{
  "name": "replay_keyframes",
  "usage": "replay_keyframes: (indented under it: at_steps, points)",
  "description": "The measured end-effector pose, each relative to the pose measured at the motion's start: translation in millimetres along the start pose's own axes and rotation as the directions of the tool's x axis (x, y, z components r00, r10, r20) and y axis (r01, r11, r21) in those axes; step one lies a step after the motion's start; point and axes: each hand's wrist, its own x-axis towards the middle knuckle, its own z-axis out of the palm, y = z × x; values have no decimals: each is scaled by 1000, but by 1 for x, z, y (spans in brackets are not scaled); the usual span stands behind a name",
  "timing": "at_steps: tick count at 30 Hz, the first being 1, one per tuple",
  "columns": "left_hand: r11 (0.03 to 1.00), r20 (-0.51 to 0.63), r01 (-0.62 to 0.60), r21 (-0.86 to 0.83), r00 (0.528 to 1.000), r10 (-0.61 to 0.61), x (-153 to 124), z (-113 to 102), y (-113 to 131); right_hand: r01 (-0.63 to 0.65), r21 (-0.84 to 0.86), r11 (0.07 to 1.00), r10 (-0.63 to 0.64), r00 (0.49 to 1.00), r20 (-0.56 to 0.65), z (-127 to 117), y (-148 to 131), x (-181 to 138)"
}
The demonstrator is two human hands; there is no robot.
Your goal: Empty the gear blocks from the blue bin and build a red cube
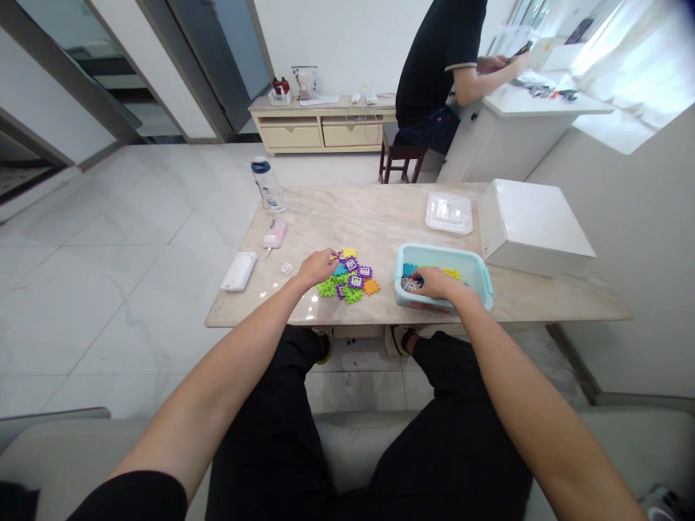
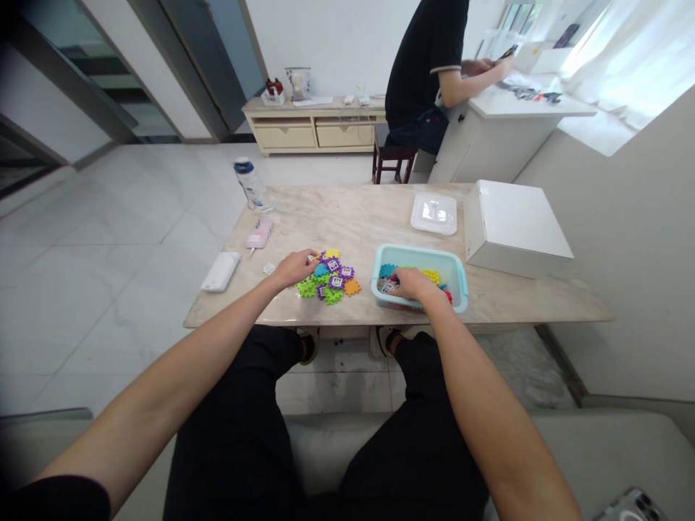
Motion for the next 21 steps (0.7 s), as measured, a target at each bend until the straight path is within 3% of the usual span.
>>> replay_keyframes:
  at_steps: [21]
  points:
    - [999, 32, -33, -6, 999, 33, 3, 2, -4, 59, -127, 990, -65, 997, -41, 16, 12, 15]
